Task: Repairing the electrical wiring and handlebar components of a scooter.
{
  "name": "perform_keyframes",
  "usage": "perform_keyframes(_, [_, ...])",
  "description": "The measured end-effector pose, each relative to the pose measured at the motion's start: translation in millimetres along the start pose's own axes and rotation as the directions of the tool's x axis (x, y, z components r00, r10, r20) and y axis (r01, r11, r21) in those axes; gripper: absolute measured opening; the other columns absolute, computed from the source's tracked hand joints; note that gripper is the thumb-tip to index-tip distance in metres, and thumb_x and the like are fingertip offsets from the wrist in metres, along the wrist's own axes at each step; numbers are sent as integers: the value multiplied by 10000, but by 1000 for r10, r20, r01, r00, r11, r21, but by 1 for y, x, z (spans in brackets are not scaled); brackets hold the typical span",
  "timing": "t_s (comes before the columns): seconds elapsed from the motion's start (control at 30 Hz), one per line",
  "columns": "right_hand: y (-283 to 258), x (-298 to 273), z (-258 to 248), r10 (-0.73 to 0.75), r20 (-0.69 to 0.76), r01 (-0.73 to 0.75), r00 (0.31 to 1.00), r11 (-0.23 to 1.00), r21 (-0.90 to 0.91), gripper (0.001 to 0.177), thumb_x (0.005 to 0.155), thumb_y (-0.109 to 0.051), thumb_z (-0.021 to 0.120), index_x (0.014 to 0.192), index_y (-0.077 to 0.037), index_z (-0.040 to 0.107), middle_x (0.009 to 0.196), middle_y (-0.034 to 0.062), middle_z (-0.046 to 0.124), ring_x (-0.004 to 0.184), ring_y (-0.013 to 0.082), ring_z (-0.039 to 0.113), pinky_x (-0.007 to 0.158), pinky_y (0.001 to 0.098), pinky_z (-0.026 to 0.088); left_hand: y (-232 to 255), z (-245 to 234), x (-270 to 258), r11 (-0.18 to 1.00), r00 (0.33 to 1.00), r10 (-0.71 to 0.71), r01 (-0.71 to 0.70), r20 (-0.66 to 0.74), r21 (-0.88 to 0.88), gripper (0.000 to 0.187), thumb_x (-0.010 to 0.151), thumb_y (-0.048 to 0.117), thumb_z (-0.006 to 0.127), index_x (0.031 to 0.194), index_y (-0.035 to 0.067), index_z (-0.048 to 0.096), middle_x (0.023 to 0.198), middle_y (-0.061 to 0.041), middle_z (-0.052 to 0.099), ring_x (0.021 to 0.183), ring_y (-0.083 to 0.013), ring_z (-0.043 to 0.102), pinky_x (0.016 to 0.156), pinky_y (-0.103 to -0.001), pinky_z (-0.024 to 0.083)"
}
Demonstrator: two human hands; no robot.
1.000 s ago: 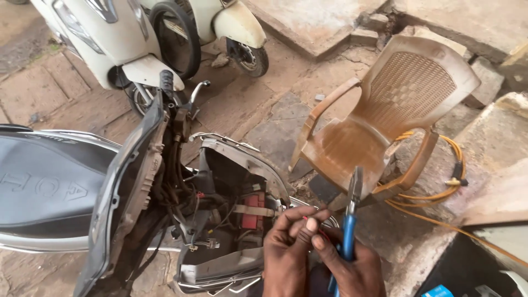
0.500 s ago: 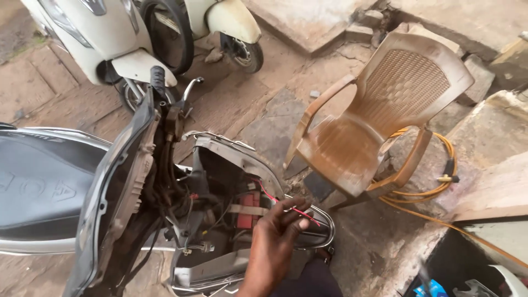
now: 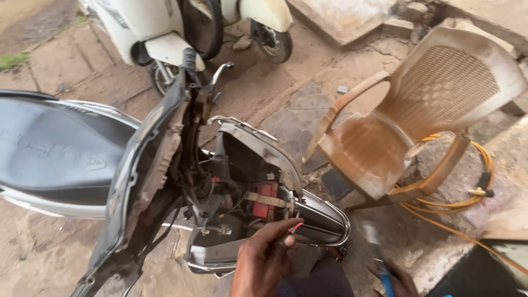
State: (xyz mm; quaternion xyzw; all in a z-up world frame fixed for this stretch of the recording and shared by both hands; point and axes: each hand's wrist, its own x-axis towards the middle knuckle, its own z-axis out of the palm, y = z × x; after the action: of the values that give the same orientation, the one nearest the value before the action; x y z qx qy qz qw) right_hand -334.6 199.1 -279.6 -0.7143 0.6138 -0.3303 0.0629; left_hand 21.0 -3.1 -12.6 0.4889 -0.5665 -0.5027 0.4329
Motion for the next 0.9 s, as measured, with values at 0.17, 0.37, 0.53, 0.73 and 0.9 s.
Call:
perform_keyframes(0.17, [-130,187,-41,-218,32,217,976,976,24,474,824,-392,746,1113,-26,661,1411,202,531,1369,380,510,1119,462,445,-6,-10,-16,882,923,-378,381,66,-277,225,947,133,674,1093,18,800,755,-69,682,610,-100,623,529,-269,510])
perform_keyframes(0.37, [-156,234,-53,-440,124,444,889,896,-1,488,819,-342,754,1153,-9,629,1366,174,555,1376,364,502,1170,564,377,-1,-15,-29,880,957,-288,273,21,-389,187,944,114,676,1031,-22,771,814,-75,760,754,-114,718,683,-277,588])
perform_keyframes(0.53, [-145,232,-48,-328,165,319,930,944,83,510,783,-278,779,1199,-27,625,1289,103,632,1308,293,571,1144,536,412,3,-15,-35,895,963,-269,259,22,-363,149,953,94,661,1001,-13,752,837,-76,763,783,-123,728,706,-285,598])
perform_keyframes(0.73, [-172,236,-69,-304,219,333,927,936,-110,509,711,-292,798,1154,-70,682,1221,80,646,1187,286,594,1041,484,415,13,-14,-37,882,935,-354,340,19,-326,141,954,108,670,967,-2,758,800,-71,757,760,-112,739,694,-284,609])
perform_keyframes(0.9, [-173,234,-72,-306,193,338,932,926,-166,467,728,-389,769,1110,-126,709,1238,65,635,1217,264,593,1058,473,432,13,-14,-35,883,936,-350,345,44,-319,149,934,134,672,972,16,755,769,-41,751,736,-90,726,670,-274,595])
